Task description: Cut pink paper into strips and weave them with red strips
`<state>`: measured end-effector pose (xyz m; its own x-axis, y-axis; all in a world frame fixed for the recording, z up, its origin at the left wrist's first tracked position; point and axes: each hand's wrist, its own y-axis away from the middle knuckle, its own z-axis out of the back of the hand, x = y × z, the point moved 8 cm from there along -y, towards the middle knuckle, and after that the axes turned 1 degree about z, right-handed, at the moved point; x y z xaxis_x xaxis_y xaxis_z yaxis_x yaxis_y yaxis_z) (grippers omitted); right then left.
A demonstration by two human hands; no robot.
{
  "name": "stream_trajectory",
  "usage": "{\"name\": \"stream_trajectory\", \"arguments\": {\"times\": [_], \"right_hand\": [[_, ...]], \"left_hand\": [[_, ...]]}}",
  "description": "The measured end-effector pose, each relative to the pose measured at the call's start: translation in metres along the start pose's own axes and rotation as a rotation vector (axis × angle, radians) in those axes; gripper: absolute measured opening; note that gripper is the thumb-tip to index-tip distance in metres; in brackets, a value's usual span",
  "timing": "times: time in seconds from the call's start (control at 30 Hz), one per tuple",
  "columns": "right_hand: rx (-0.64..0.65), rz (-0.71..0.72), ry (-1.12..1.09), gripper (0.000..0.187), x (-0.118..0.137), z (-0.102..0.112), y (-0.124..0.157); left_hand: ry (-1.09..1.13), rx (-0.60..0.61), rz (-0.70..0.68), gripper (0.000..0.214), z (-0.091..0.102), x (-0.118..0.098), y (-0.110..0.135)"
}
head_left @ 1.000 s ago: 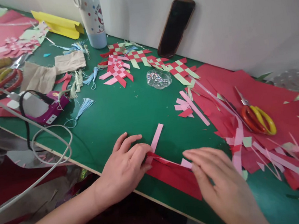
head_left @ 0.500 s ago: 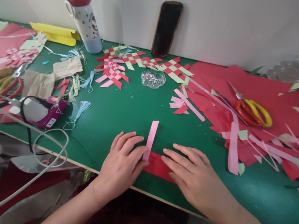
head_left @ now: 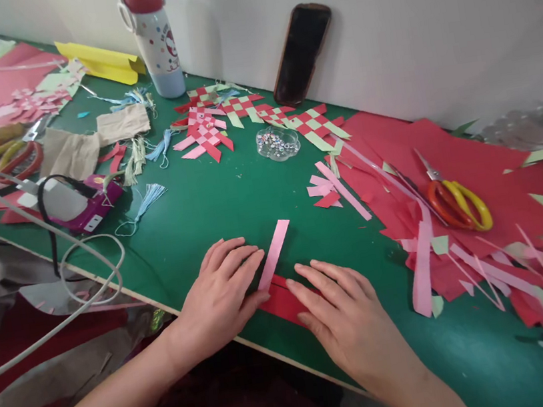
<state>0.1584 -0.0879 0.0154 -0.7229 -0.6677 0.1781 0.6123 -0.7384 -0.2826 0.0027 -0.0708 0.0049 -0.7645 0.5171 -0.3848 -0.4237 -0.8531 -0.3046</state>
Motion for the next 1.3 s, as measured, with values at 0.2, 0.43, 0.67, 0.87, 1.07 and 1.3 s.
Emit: {"name": "stream_trajectory", "arguments": {"times": [0.2, 0.43, 0.67, 0.87, 1.07, 1.3], "right_hand": [[0.046, -0.039, 0.118, 0.037, -0.006, -0.005, -0.003], [0.1, -0.113, 0.319, 0.046, -0.036, -0.001, -0.005], [0.05, -0.246, 0.465, 0.054, -0.081, 0.006, -0.008], [-0.044, -0.247, 0.374, 0.045, -0.074, 0.025, -0.02], [-0.138, -0.138, 0.126, 0.03, -0.04, 0.03, -0.03], [-0.241, -0.108, -0.069, 0.027, -0.016, 0.039, -0.025]], "left_hand": [[0.023, -0.001, -0.004, 0.034, -0.002, 0.001, 0.001], [0.054, 0.011, 0.017, 0.035, -0.001, 0.002, 0.0], [0.074, 0.03, 0.036, 0.019, 0.0, 0.002, -0.001], [0.083, 0.046, 0.048, 0.018, 0.0, 0.001, -0.001], [0.091, 0.034, 0.047, 0.017, 0.003, 0.0, -0.002], [0.075, 0.034, 0.039, 0.007, 0.0, 0.0, -0.002]]}}
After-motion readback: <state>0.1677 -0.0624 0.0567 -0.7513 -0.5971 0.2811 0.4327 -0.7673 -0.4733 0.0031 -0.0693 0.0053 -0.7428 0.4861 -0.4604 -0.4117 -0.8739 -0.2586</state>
